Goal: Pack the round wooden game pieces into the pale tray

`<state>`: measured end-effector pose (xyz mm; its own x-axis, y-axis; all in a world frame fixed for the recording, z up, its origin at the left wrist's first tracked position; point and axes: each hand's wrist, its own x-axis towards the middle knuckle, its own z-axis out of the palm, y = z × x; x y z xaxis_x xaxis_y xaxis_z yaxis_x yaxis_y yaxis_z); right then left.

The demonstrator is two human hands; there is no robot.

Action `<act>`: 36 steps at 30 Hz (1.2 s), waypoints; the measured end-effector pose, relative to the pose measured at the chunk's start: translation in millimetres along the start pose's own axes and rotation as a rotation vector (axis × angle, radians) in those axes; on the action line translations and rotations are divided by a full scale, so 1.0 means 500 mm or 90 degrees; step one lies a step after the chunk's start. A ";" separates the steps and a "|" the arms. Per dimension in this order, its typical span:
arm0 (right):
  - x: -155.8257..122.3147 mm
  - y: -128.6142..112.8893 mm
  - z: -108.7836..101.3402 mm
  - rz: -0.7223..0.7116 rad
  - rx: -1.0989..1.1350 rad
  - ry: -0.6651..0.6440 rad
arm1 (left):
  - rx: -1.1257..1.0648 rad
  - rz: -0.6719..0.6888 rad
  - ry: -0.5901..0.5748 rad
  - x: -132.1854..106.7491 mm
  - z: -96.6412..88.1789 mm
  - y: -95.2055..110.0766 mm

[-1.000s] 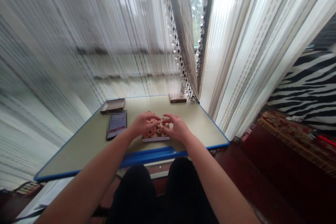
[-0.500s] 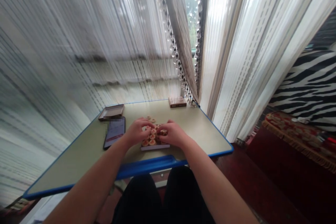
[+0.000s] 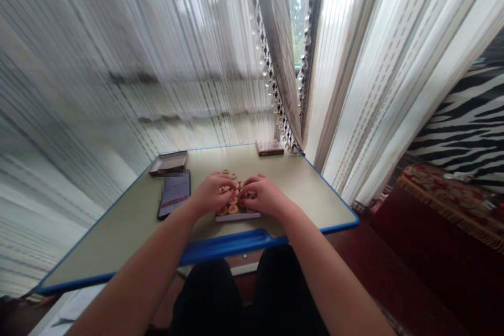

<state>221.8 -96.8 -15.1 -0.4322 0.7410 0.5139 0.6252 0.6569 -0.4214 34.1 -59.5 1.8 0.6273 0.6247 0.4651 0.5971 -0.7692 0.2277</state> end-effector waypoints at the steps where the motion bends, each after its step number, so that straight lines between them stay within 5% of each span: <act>1: 0.001 -0.001 0.000 0.001 -0.002 -0.001 | 0.002 -0.002 0.000 0.000 -0.001 0.001; 17: -0.005 -0.001 -0.004 -0.005 0.000 -0.009 | 0.008 0.005 0.000 0.001 0.001 -0.001; 25: -0.011 0.017 -0.008 0.100 -0.037 0.138 | -0.034 0.021 -0.014 0.002 -0.004 0.008; 36: -0.011 0.024 0.000 0.067 -0.077 0.065 | 0.042 0.062 -0.058 0.004 0.004 0.003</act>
<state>231.4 -93.1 -23.1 -0.2958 0.7824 0.5481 0.7400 0.5505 -0.3865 37.5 -59.0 1.3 0.7246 0.5595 0.4023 0.5609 -0.8180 0.1275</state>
